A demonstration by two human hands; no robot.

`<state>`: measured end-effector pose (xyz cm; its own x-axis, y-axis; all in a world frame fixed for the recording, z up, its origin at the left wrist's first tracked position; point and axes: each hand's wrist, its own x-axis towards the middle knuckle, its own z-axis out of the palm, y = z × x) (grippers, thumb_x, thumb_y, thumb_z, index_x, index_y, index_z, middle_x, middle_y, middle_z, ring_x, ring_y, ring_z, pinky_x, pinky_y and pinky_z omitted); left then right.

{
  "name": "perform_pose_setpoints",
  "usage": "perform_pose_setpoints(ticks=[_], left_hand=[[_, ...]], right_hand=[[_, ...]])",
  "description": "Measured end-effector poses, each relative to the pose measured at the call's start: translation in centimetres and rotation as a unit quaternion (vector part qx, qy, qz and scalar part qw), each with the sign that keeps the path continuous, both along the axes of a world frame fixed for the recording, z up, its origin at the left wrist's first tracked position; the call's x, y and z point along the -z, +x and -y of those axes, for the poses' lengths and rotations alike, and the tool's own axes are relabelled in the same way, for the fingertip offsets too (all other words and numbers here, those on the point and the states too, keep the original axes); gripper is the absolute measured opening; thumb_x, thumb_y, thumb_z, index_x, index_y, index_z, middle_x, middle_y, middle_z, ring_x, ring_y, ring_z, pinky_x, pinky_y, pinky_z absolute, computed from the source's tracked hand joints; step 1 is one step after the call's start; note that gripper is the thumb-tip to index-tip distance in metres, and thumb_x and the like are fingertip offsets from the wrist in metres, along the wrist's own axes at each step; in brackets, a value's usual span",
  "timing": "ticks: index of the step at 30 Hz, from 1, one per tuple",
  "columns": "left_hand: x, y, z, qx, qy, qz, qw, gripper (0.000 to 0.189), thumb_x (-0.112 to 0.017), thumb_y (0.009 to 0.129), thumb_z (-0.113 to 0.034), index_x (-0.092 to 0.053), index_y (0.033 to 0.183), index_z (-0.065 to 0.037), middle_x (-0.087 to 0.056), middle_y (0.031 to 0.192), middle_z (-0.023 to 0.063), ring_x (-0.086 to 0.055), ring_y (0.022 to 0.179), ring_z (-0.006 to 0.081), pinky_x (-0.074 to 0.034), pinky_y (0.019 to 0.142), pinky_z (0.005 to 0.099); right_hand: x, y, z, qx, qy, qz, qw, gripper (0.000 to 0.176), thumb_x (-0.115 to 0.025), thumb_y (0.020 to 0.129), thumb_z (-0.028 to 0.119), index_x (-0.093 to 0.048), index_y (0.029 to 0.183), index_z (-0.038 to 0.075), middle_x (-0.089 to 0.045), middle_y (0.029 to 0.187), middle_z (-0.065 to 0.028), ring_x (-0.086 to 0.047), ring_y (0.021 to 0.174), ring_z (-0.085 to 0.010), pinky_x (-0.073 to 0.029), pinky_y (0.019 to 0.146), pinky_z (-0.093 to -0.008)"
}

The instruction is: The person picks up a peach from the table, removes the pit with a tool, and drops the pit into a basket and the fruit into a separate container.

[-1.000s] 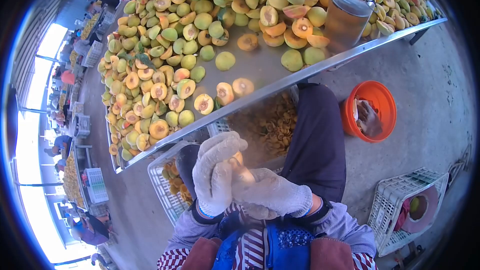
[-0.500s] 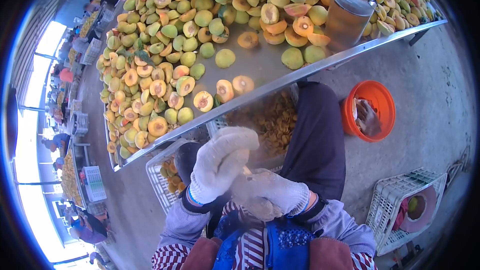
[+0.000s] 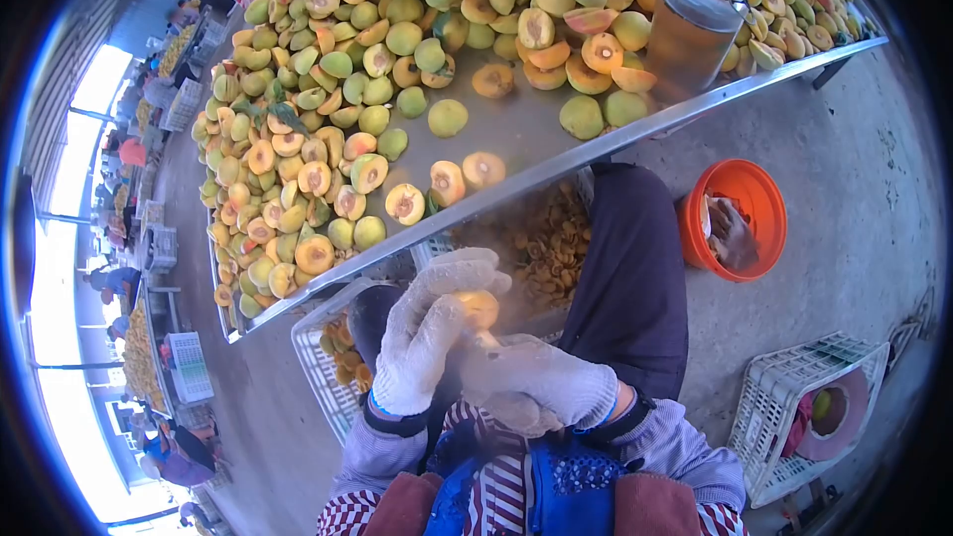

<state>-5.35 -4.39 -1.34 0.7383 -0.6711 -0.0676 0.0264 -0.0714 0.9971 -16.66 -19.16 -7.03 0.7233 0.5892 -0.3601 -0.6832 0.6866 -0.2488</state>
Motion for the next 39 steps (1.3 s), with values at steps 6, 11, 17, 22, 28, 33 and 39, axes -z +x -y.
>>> perform_pose_setpoints(ticks=[6, 11, 17, 22, 28, 33, 39], left_hand=[[0.5, -0.9, -0.1, -0.033, -0.028, -0.117, 0.992, 0.026, -0.058, 0.097, -0.013, -0.065, 0.115, 0.003, -0.066, 0.110, 0.0135, -0.066, 0.098, 0.0189, -0.052, 0.086, 0.0329], [2.7, 0.1, -0.8, 0.062, -0.107, -0.080, 0.989, 0.028, -0.062, 0.097, -0.020, -0.068, 0.109, 0.004, -0.066, 0.109, 0.0146, -0.066, 0.097, 0.0213, -0.052, 0.085, 0.0335], [2.6, -1.6, 0.2, 0.017, -0.189, -0.094, 0.977, 0.036, -0.063, 0.098, -0.030, -0.068, 0.107, 0.004, -0.066, 0.106, 0.0171, -0.067, 0.093, 0.0250, -0.054, 0.082, 0.0353], [2.2, -2.8, 0.5, -0.044, -0.255, -0.186, 0.948, 0.042, -0.061, 0.099, -0.036, -0.065, 0.106, 0.005, -0.066, 0.105, 0.0186, -0.068, 0.087, 0.0264, -0.056, 0.079, 0.0367], [1.0, -3.0, -0.3, -0.100, -0.143, -0.293, 0.940, 0.046, -0.059, 0.100, -0.041, -0.062, 0.109, 0.004, -0.066, 0.102, 0.0185, -0.068, 0.083, 0.0264, -0.056, 0.077, 0.0368], [1.1, -3.3, -0.5, -0.084, -0.246, -0.315, 0.913, 0.047, -0.055, 0.101, -0.044, -0.061, 0.107, 0.001, -0.067, 0.097, 0.0174, -0.068, 0.082, 0.0261, -0.055, 0.075, 0.0359], [-0.4, -2.0, -2.1, -0.125, -0.218, -0.381, 0.890, 0.042, -0.054, 0.103, -0.041, -0.062, 0.108, 0.000, -0.068, 0.096, 0.0129, -0.068, 0.079, 0.0212, -0.056, 0.073, 0.0326]], right_hand=[[-0.4, -0.6, -1.5, 0.082, -0.071, -0.013, 0.994, 0.027, -0.070, 0.094, 0.026, -0.064, 0.102, 0.002, -0.065, 0.082, -0.0064, -0.061, 0.056, -0.0132, -0.049, 0.047, -0.0274], [1.1, -2.1, -1.9, 0.072, 0.053, -0.068, 0.994, 0.032, -0.069, 0.094, 0.026, -0.060, 0.111, 0.000, -0.065, 0.085, -0.0067, -0.062, 0.062, -0.0142, -0.051, 0.052, -0.0270], [4.5, -3.2, -2.2, 0.052, 0.162, 0.044, 0.985, 0.032, -0.061, 0.099, 0.016, -0.057, 0.126, -0.001, -0.065, 0.110, -0.0102, -0.066, 0.091, -0.0195, -0.055, 0.076, -0.0300], [1.7, -2.9, -1.7, 0.069, 0.180, -0.113, 0.975, 0.036, -0.072, 0.091, 0.017, -0.061, 0.120, -0.002, -0.068, 0.104, -0.0117, -0.069, 0.088, -0.0219, -0.058, 0.076, -0.0353], [1.4, -2.6, -1.8, 0.066, 0.207, -0.053, 0.975, 0.037, -0.073, 0.090, 0.016, -0.063, 0.120, -0.002, -0.069, 0.106, -0.0124, -0.070, 0.093, -0.0238, -0.058, 0.082, -0.0374], [3.1, -2.6, -2.4, 0.019, 0.270, 0.017, 0.963, 0.038, -0.066, 0.095, 0.008, -0.057, 0.132, 0.002, -0.066, 0.121, -0.0119, -0.068, 0.106, -0.0228, -0.056, 0.090, -0.0326], [5.0, -3.2, -2.4, -0.022, 0.169, -0.017, 0.985, 0.038, -0.070, 0.091, 0.012, -0.059, 0.125, -0.001, -0.065, 0.116, -0.0136, -0.067, 0.103, -0.0235, -0.057, 0.085, -0.0338]])
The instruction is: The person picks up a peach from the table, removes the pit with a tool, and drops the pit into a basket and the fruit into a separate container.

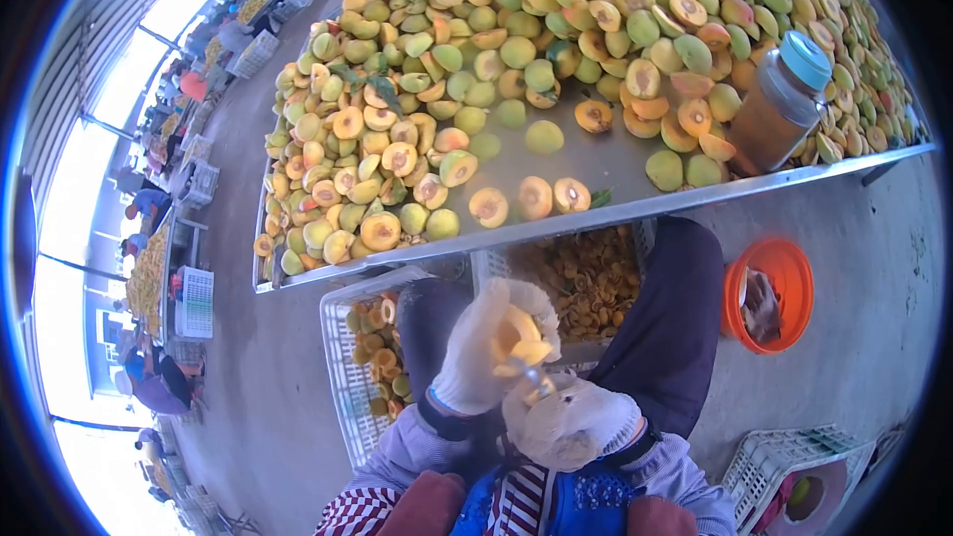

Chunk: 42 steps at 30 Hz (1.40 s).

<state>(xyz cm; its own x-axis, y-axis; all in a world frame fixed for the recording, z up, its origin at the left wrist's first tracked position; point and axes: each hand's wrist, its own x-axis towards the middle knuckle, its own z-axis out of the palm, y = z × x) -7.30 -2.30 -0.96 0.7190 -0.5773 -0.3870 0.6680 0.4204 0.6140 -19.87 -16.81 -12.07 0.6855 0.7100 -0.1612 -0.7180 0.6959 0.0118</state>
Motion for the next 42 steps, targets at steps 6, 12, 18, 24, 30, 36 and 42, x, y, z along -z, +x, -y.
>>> perform_pose_setpoints(ticks=[6, 12, 18, 24, 30, 36, 42], left_hand=[[-0.5, 4.7, -10.0, -0.088, 0.590, 0.395, 0.699, 0.012, -0.067, 0.085, -0.013, -0.070, 0.096, -0.009, -0.067, 0.098, 0.0046, -0.064, 0.095, 0.0220, -0.052, 0.083, 0.0321], [5.0, 10.3, -11.2, -0.022, 0.556, 0.762, 0.331, 0.024, -0.068, 0.085, -0.019, -0.068, 0.107, -0.010, -0.066, 0.111, 0.0086, -0.062, 0.110, 0.0296, -0.053, 0.090, 0.0418], [8.2, 16.9, -1.7, 0.123, 0.715, 0.493, 0.481, 0.050, -0.062, 0.082, -0.050, -0.066, 0.103, -0.005, -0.069, 0.093, 0.0202, -0.069, 0.083, 0.0359, -0.053, 0.072, 0.0484], [9.2, 15.4, -1.7, 0.030, 0.587, 0.486, 0.647, 0.046, -0.067, 0.086, -0.041, -0.059, 0.113, -0.005, -0.069, 0.097, 0.0235, -0.067, 0.093, 0.0422, -0.052, 0.080, 0.0527], [9.1, 13.4, -4.2, -0.040, 0.614, 0.535, 0.579, 0.041, -0.062, 0.093, -0.046, -0.054, 0.110, -0.010, -0.069, 0.081, 0.0197, -0.069, 0.077, 0.0400, -0.052, 0.068, 0.0539], [9.6, 12.8, -4.3, -0.047, 0.639, 0.524, 0.561, 0.037, -0.058, 0.095, -0.045, -0.052, 0.106, -0.010, -0.069, 0.073, 0.0167, -0.069, 0.069, 0.0388, -0.051, 0.062, 0.0533], [10.5, 11.9, -3.8, -0.079, 0.655, 0.532, 0.531, 0.036, -0.057, 0.096, -0.044, -0.052, 0.106, -0.009, -0.071, 0.086, 0.0140, -0.069, 0.072, 0.0356, -0.051, 0.067, 0.0499]], right_hand=[[-5.9, 3.1, 0.9, 0.037, -0.091, 0.072, 0.992, 0.031, -0.072, 0.084, 0.022, -0.059, 0.093, -0.004, -0.059, 0.079, -0.0093, -0.057, 0.063, -0.0169, -0.048, 0.058, -0.0301], [-7.3, 4.2, -1.5, 0.043, -0.206, 0.098, 0.973, 0.028, -0.072, 0.083, 0.020, -0.061, 0.093, -0.004, -0.058, 0.067, -0.0090, -0.055, 0.049, -0.0180, -0.043, 0.046, -0.0300], [-6.3, 3.8, -0.5, -0.018, -0.281, 0.027, 0.959, 0.017, -0.064, 0.086, 0.022, -0.059, 0.075, 0.009, -0.058, 0.071, -0.0034, -0.058, 0.063, -0.0171, -0.045, 0.056, -0.0315], [-8.4, 4.9, -2.5, -0.053, -0.347, -0.048, 0.935, 0.029, -0.059, 0.099, 0.038, -0.062, 0.075, 0.021, -0.051, 0.065, 0.0076, -0.047, 0.059, -0.0084, -0.041, 0.054, -0.0278], [-7.0, 3.4, -3.0, -0.010, -0.255, 0.069, 0.964, 0.001, -0.058, 0.097, 0.014, -0.057, 0.097, 0.014, -0.051, 0.083, 0.0027, -0.050, 0.075, -0.0110, -0.044, 0.065, -0.0284], [-9.9, 3.3, -5.8, -0.020, -0.316, 0.117, 0.941, 0.008, -0.057, 0.093, 0.008, -0.059, 0.088, 0.014, -0.052, 0.077, 0.0012, -0.051, 0.067, -0.0112, -0.042, 0.059, -0.0281], [-9.4, 2.8, -8.1, 0.099, -0.617, 0.602, 0.497, 0.008, -0.066, 0.081, 0.013, -0.062, 0.082, 0.006, -0.061, 0.080, -0.0080, -0.063, 0.074, -0.0227, -0.049, 0.064, -0.0343]])
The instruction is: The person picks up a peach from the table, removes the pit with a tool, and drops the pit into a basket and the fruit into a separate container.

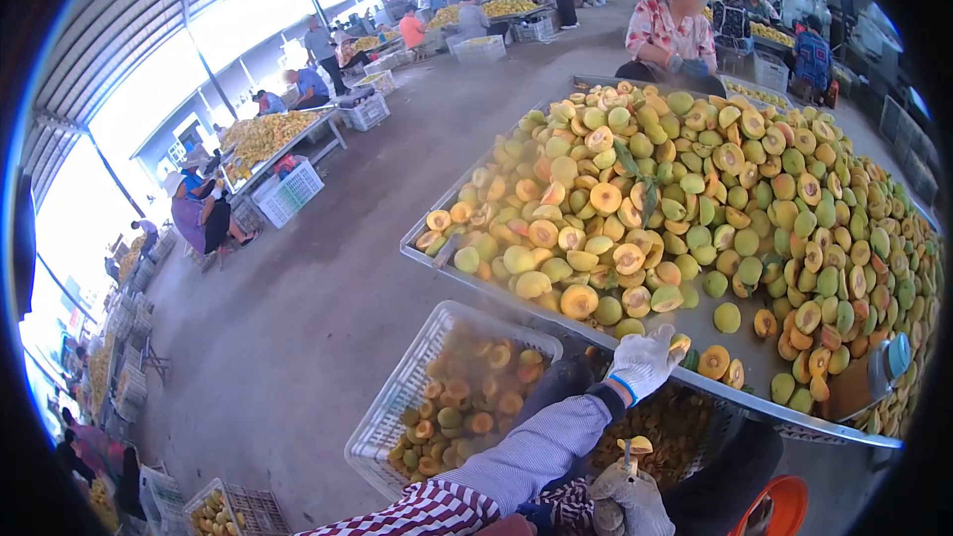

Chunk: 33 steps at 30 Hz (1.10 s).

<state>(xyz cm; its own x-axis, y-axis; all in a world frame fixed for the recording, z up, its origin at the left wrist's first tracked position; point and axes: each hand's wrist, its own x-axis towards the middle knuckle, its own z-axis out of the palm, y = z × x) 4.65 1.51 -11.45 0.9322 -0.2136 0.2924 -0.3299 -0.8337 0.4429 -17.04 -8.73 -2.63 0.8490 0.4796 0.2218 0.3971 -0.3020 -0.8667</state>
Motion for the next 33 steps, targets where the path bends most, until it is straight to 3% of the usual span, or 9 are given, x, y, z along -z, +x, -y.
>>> perform_pose_setpoints(ticks=[9, 11, 14, 15, 18, 22, 24, 28, 33], left_hand=[[-0.4, 0.1, -0.3, -0.010, -0.002, -0.001, 1.000, 0.037, -0.057, 0.095, -0.045, -0.053, 0.106, -0.010, -0.071, 0.082, 0.0160, -0.069, 0.072, 0.0382, -0.051, 0.069, 0.0510], [-0.3, 0.0, 0.1, -0.031, 0.008, 0.020, 0.999, 0.039, -0.055, 0.096, -0.047, -0.053, 0.109, -0.011, -0.071, 0.079, 0.0168, -0.069, 0.072, 0.0395, -0.050, 0.069, 0.0515], [0.2, 0.0, 0.0, -0.023, 0.009, 0.017, 1.000, 0.040, -0.054, 0.097, -0.049, -0.054, 0.110, -0.011, -0.071, 0.074, 0.0158, -0.069, 0.072, 0.0392, -0.050, 0.068, 0.0513], [0.2, 0.1, 0.0, -0.023, 0.006, 0.008, 1.000, 0.040, -0.054, 0.097, -0.049, -0.054, 0.111, -0.012, -0.070, 0.072, 0.0161, -0.069, 0.072, 0.0392, -0.050, 0.068, 0.0512], [-0.8, -0.1, 0.2, -0.023, 0.027, -0.018, 0.999, 0.045, -0.052, 0.097, -0.052, -0.054, 0.115, -0.011, -0.070, 0.076, 0.0190, -0.068, 0.077, 0.0421, -0.051, 0.073, 0.0525], [-4.8, -0.6, -1.1, -0.010, -0.232, -0.090, 0.969, 0.048, -0.060, 0.096, -0.039, -0.052, 0.128, -0.004, -0.070, 0.100, 0.0236, -0.070, 0.089, 0.0370, -0.054, 0.078, 0.0473], [-8.4, -3.4, -0.5, 0.061, -0.592, -0.250, 0.764, 0.043, -0.066, 0.094, -0.025, -0.053, 0.127, 0.000, -0.068, 0.107, 0.0169, -0.068, 0.092, 0.0288, -0.054, 0.079, 0.0431], [-11.7, -8.8, -0.6, 0.152, -0.469, -0.232, 0.839, 0.033, -0.068, 0.094, -0.017, -0.057, 0.121, 0.000, -0.065, 0.111, 0.0125, -0.065, 0.096, 0.0195, -0.054, 0.089, 0.0358], [-13.0, -10.0, 3.1, 0.159, 0.025, -0.094, 0.982, 0.033, -0.072, 0.087, -0.015, -0.063, 0.117, -0.006, -0.070, 0.112, 0.0141, -0.070, 0.101, 0.0244, -0.055, 0.086, 0.0345]], right_hand=[[-0.9, 0.2, -0.3, 0.037, 0.054, -0.055, 0.996, 0.015, -0.070, 0.076, 0.012, -0.066, 0.090, 0.009, -0.064, 0.086, -0.0092, -0.065, 0.077, -0.0272, -0.051, 0.069, -0.0350], [-0.3, -0.2, 0.5, 0.113, 0.232, -0.422, 0.869, 0.019, -0.072, 0.073, 0.014, -0.067, 0.091, 0.009, -0.064, 0.085, -0.0093, -0.065, 0.079, -0.0287, -0.051, 0.070, -0.0364], [-0.6, -1.2, 0.9, 0.046, -0.042, 0.018, 0.998, 0.018, -0.072, 0.077, 0.016, -0.067, 0.091, 0.007, -0.065, 0.084, -0.0072, -0.065, 0.076, -0.0241, -0.051, 0.068, -0.0348], [-1.8, -1.1, 0.7, 0.117, 0.119, -0.413, 0.895, 0.017, -0.070, 0.085, 0.018, -0.067, 0.095, 0.004, -0.064, 0.074, -0.0051, -0.063, 0.063, -0.0172, -0.049, 0.057, -0.0295], [-1.6, -1.1, 1.2, 0.107, 0.315, -0.478, 0.813, 0.029, -0.071, 0.090, 0.026, -0.063, 0.102, 0.001, -0.061, 0.067, -0.0025, -0.053, 0.049, -0.0081, -0.040, 0.043, -0.0203], [-1.4, -0.6, 3.5, 0.107, 0.310, -0.477, 0.816, 0.031, -0.068, 0.092, 0.026, -0.060, 0.113, 0.005, -0.061, 0.067, -0.0013, -0.053, 0.049, -0.0067, -0.041, 0.044, -0.0188], [-1.0, -0.5, 4.4, 0.132, 0.307, -0.480, 0.811, 0.032, -0.068, 0.093, 0.028, -0.059, 0.114, 0.006, -0.061, 0.067, -0.0013, -0.053, 0.050, -0.0068, -0.042, 0.045, -0.0199], [-0.2, 1.1, 5.4, 0.175, 0.153, -0.453, 0.861, 0.032, -0.067, 0.094, 0.033, -0.059, 0.116, 0.011, -0.060, 0.067, 0.0001, -0.054, 0.053, -0.0051, -0.044, 0.048, -0.0227], [2.8, 1.4, 5.7, 0.235, -0.016, -0.307, 0.922, 0.045, -0.067, 0.090, 0.050, -0.059, 0.117, 0.014, -0.068, 0.084, -0.0166, -0.068, 0.079, -0.0402, -0.051, 0.067, -0.0463]])
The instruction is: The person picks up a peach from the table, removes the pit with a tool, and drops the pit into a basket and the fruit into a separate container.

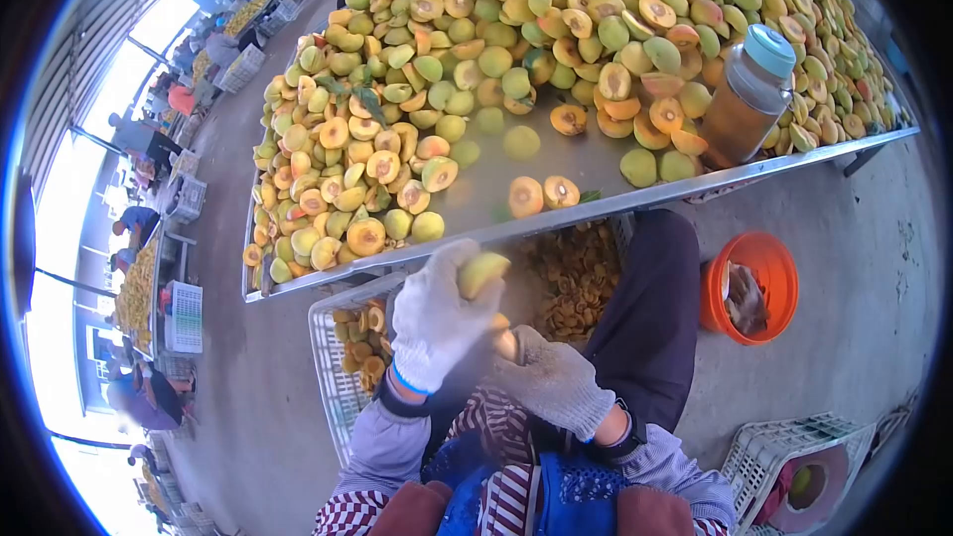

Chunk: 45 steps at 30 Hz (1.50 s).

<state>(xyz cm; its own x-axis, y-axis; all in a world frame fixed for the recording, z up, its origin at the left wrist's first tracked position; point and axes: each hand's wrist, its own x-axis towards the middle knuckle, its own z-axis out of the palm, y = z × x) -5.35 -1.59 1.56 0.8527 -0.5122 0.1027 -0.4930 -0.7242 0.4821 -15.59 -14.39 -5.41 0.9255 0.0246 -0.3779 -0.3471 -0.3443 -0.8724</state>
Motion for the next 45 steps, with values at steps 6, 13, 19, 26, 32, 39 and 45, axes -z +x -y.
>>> perform_pose_setpoints(ticks=[6, 13, 19, 26, 32, 39, 45], left_hand=[[4.8, 0.5, -0.1, -0.115, -0.463, -0.228, 0.849, 0.038, -0.071, 0.084, -0.014, -0.058, 0.117, -0.001, -0.068, 0.120, 0.0185, -0.069, 0.106, 0.0319, -0.054, 0.093, 0.0374], [5.6, -0.1, 2.5, -0.102, -0.149, 0.033, 0.983, 0.040, -0.075, 0.082, -0.014, -0.057, 0.116, -0.003, -0.068, 0.119, 0.0174, -0.070, 0.103, 0.0313, -0.056, 0.088, 0.0370], [6.3, 0.3, 2.7, -0.076, -0.164, -0.109, 0.977, 0.049, -0.078, 0.078, -0.015, -0.059, 0.121, -0.004, -0.071, 0.111, 0.0147, -0.071, 0.098, 0.0319, -0.057, 0.085, 0.0384], [3.2, -0.7, 2.5, 0.086, -0.158, 0.006, 0.984, 0.038, -0.085, 0.072, -0.019, -0.069, 0.104, -0.008, -0.072, 0.102, 0.0136, -0.071, 0.094, 0.0324, -0.058, 0.082, 0.0364], [1.8, -1.6, 1.1, 0.069, -0.273, -0.018, 0.960, 0.043, -0.083, 0.077, -0.015, -0.064, 0.114, -0.005, -0.070, 0.109, 0.0133, -0.071, 0.097, 0.0286, -0.056, 0.085, 0.0360], [6.1, 1.7, -1.2, -0.106, -0.490, -0.338, 0.797, 0.038, -0.064, 0.091, -0.016, -0.055, 0.125, -0.004, -0.065, 0.120, 0.0128, -0.066, 0.101, 0.0235, -0.054, 0.088, 0.0345], [5.8, -0.7, -0.5, -0.092, -0.556, -0.474, 0.677, 0.052, -0.050, 0.101, -0.044, -0.052, 0.131, -0.001, -0.063, 0.122, 0.0204, -0.067, 0.098, 0.0285, -0.055, 0.088, 0.0394]], right_hand=[[0.0, 0.3, 1.5, 0.023, -0.003, 0.015, 1.000, 0.045, -0.067, 0.090, 0.051, -0.058, 0.114, 0.014, -0.068, 0.083, -0.0167, -0.068, 0.078, -0.0385, -0.052, 0.066, -0.0463], [-0.3, 0.7, 1.0, 0.003, -0.070, 0.020, 0.997, 0.045, -0.067, 0.090, 0.051, -0.057, 0.109, 0.012, -0.068, 0.081, -0.0166, -0.069, 0.077, -0.0375, -0.051, 0.064, -0.0446], [0.6, 0.5, 0.6, 0.003, -0.033, 0.007, 0.999, 0.048, -0.067, 0.090, 0.050, -0.058, 0.121, 0.015, -0.072, 0.097, -0.0156, -0.069, 0.091, -0.0366, -0.054, 0.076, -0.0443], [5.2, -1.4, 0.1, -0.061, -0.064, 0.177, 0.980, 0.039, -0.068, 0.090, 0.043, -0.067, 0.113, 0.010, -0.071, 0.095, -0.0115, -0.069, 0.085, -0.0345, -0.054, 0.070, -0.0411], [4.4, -1.1, 0.1, -0.034, -0.037, 0.321, 0.946, 0.037, -0.070, 0.088, 0.043, -0.067, 0.109, 0.012, -0.071, 0.085, -0.0132, -0.069, 0.083, -0.0363, -0.054, 0.070, -0.0412], [-1.6, 0.1, 1.3, 0.072, 0.035, -0.057, 0.995, 0.041, -0.066, 0.091, 0.046, -0.060, 0.114, 0.014, -0.069, 0.085, -0.0167, -0.069, 0.081, -0.0366, -0.053, 0.070, -0.0432], [-1.1, -0.6, 1.0, 0.032, 0.039, 0.010, 0.999, 0.044, -0.069, 0.088, 0.047, -0.060, 0.115, 0.014, -0.069, 0.082, -0.0152, -0.069, 0.078, -0.0371, -0.053, 0.069, -0.0424]])
